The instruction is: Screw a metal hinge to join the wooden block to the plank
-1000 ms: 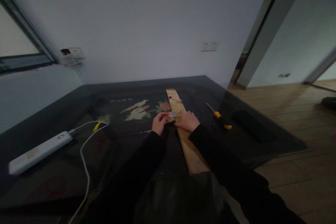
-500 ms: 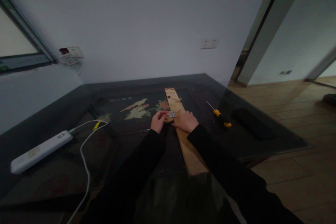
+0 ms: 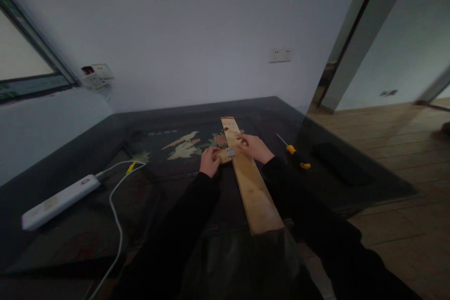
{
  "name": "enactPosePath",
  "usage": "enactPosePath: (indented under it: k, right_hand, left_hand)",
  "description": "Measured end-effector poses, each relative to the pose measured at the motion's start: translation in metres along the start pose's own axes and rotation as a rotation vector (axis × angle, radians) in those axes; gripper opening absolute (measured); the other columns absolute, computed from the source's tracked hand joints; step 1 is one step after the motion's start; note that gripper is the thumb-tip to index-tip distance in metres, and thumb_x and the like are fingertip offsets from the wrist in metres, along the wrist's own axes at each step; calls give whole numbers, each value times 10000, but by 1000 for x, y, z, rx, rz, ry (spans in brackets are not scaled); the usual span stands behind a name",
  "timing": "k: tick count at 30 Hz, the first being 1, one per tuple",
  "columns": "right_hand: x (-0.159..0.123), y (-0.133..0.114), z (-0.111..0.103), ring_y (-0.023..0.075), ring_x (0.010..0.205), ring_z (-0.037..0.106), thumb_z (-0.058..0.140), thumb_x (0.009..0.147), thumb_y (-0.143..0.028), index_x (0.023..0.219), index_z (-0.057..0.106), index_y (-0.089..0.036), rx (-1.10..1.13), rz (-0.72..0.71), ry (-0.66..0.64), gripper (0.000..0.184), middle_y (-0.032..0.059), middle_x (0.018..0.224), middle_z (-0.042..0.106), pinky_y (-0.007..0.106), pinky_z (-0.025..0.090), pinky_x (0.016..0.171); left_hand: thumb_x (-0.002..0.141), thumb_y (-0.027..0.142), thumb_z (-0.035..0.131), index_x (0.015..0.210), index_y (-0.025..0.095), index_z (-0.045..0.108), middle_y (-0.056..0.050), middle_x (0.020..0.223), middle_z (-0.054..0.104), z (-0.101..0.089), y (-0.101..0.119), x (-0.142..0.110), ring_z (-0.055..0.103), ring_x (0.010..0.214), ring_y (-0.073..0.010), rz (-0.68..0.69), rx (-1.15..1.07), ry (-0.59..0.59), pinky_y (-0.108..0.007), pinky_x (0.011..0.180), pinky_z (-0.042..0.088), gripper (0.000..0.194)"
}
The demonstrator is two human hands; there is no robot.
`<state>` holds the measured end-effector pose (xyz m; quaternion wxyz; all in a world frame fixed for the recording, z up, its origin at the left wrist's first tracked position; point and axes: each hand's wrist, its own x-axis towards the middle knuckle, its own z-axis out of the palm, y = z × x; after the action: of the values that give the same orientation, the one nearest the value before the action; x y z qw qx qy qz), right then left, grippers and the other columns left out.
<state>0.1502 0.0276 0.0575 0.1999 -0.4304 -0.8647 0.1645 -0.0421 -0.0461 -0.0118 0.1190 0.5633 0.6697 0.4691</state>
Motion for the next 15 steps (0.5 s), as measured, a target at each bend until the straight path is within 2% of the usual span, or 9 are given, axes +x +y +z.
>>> enactPosePath:
  k: [2, 5, 10, 15]
  right_hand:
    - [6, 0, 12, 164, 870, 634, 509, 884, -315, 1130, 641, -193, 88, -16, 77, 306, 54, 1019, 699, 269, 459, 798]
    - [6, -1, 27, 147, 849, 619, 496, 886, -280, 1046, 668, -182, 144, -77, 129, 254, 50, 1007, 692, 250, 452, 789]
    - [5, 1, 37, 160, 932, 586, 511, 878, -242, 1043, 674, -173, 86, -108, 127, 242, 68, 1046, 657, 264, 430, 860]
    - [5, 2, 42, 193, 1052, 538, 528, 880, -268, 1041, 680, -164, 37, -118, 113, 245, 87, 1063, 628, 290, 406, 933]
  left_hand:
    - [733, 129, 574, 995, 193, 646, -86, 1049, 603, 1, -2, 0, 539, 1072, -263, -7, 81, 6, -412, 996, 390, 279]
    - [776, 181, 565, 1057, 190, 635, -107, 1115, 589, 2, -4, 3, 519, 1128, -280, -41, 162, 3, -417, 1000, 382, 290]
    - [829, 301, 549, 1119, 180, 641, -157, 1184, 581, 5, -6, 13, 506, 1150, -330, -100, 291, -39, -450, 965, 388, 328]
    - [852, 483, 516, 1100, 233, 681, -155, 1229, 565, 7, 0, 17, 464, 1199, -377, -166, 394, -80, -505, 962, 371, 388]
